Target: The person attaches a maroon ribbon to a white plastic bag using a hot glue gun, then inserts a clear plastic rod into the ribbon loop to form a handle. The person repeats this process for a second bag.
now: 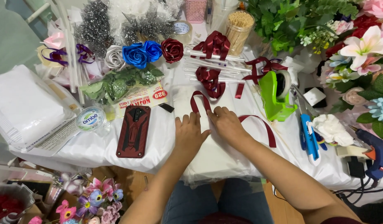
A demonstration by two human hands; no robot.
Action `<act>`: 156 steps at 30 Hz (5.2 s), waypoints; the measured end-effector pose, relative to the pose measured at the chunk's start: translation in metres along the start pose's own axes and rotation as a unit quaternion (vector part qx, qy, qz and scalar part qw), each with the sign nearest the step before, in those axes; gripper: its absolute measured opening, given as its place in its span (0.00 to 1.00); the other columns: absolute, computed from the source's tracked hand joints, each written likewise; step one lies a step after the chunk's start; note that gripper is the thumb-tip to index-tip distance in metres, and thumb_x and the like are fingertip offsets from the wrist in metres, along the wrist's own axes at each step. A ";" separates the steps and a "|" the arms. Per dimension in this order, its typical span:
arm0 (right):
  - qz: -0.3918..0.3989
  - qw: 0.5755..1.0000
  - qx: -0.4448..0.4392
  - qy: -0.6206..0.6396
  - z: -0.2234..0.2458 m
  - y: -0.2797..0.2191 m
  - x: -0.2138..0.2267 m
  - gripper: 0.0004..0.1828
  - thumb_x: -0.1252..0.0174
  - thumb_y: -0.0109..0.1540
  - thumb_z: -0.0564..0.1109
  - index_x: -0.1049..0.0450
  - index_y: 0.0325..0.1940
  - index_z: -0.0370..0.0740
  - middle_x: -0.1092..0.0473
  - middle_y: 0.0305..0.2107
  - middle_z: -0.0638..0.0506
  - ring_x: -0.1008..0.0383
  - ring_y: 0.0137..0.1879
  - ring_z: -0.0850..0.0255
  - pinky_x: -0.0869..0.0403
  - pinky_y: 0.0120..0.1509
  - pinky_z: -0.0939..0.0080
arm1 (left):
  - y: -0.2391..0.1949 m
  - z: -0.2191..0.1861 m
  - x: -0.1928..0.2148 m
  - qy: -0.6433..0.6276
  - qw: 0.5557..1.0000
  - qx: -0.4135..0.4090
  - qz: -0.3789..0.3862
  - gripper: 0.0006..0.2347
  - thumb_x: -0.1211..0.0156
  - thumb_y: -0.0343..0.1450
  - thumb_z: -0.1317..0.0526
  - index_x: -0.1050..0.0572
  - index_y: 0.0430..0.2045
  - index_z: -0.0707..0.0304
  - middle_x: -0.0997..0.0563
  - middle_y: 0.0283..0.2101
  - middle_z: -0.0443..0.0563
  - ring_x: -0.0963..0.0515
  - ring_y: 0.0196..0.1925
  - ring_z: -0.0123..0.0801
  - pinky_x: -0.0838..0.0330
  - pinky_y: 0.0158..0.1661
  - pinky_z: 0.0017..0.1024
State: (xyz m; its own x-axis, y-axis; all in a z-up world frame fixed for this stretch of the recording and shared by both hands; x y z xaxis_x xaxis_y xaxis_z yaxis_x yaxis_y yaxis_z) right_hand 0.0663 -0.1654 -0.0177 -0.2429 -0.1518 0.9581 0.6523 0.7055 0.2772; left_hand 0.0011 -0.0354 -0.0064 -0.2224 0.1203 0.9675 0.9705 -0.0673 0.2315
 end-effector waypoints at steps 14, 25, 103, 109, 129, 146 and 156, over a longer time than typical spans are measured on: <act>-0.015 0.999 -0.005 0.045 0.002 -0.004 0.020 0.20 0.49 0.64 0.38 0.24 0.60 0.40 0.28 0.38 0.48 0.28 0.44 0.55 0.28 0.43 0.59 | 0.004 0.006 0.024 -0.025 0.992 0.005 0.123 0.34 0.52 0.73 0.36 0.33 0.65 0.67 0.25 0.55 0.59 0.28 0.52 0.41 0.52 0.63 0.52; 0.023 0.999 0.005 0.035 0.005 -0.002 0.016 0.23 0.48 0.62 0.38 0.25 0.62 0.45 0.30 0.40 0.50 0.30 0.44 0.55 0.30 0.44 0.58 | 0.002 0.008 0.038 -0.052 0.989 0.007 0.139 0.32 0.53 0.74 0.37 0.34 0.67 0.62 0.26 0.56 0.60 0.31 0.54 0.42 0.54 0.63 0.51; -0.395 0.404 -0.418 0.711 -0.154 -0.397 0.092 0.23 0.34 0.59 0.56 0.28 0.58 0.62 0.30 0.38 0.70 0.33 0.45 0.78 0.35 0.47 0.82 | -0.030 -0.007 0.023 -0.136 0.966 -0.012 0.218 0.53 0.27 0.58 0.30 0.47 0.68 0.69 0.48 0.73 0.68 0.54 0.76 0.57 0.68 0.73 0.50; -0.265 0.449 -0.214 0.826 -0.079 -0.263 0.103 0.21 0.35 0.63 0.43 0.30 0.58 0.37 0.25 0.51 0.39 0.27 0.32 0.61 0.29 0.27 0.72 | -0.049 -0.020 0.013 -0.115 0.977 -0.091 0.155 0.50 0.40 0.64 0.28 0.50 0.71 0.69 0.52 0.76 0.66 0.60 0.78 0.56 0.71 0.70 0.59; -0.198 0.497 -0.342 0.773 -0.010 -0.101 0.052 0.06 0.44 0.67 0.40 0.35 0.46 0.42 0.27 0.24 0.43 0.26 0.29 0.62 0.31 0.35 0.70 | 0.039 -0.015 0.015 -0.213 0.966 0.035 0.140 0.15 0.33 0.68 0.55 0.23 0.44 0.62 0.20 0.38 0.54 0.20 0.42 0.43 0.32 0.45 0.38; -0.190 0.541 -0.386 0.722 -0.013 -0.100 0.076 0.12 0.44 0.66 0.40 0.34 0.52 0.35 0.24 0.30 0.41 0.21 0.36 0.56 0.26 0.47 0.60 | 0.043 -0.026 0.047 -0.235 0.964 0.077 0.098 0.08 0.38 0.72 0.58 0.20 0.31 0.65 0.22 0.29 0.52 0.20 0.36 0.40 0.32 0.44 0.37; -0.186 0.558 -0.405 0.700 -0.019 -0.108 0.071 0.12 0.45 0.67 0.42 0.34 0.53 0.37 0.25 0.26 0.44 0.22 0.35 0.58 0.26 0.45 0.61 | 0.051 -0.026 0.044 -0.250 0.954 0.115 0.121 0.07 0.45 0.72 0.61 0.21 0.27 0.64 0.24 0.26 0.50 0.21 0.34 0.42 0.37 0.44 0.36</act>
State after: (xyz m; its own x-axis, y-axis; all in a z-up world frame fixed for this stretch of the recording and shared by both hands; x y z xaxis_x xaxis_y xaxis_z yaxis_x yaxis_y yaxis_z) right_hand -0.0080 -0.2658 0.0216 -0.0391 -0.9756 -0.2162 0.9920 -0.0119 -0.1255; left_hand 0.0384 -0.0598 0.0504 0.0266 0.5900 0.8070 0.9953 0.0597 -0.0764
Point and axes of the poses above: each hand's wrist, its own y-axis towards the middle knuckle, its own x-axis out of the back of the hand, z = x × y, the point moved 5 cm from there along y, towards the middle knuckle
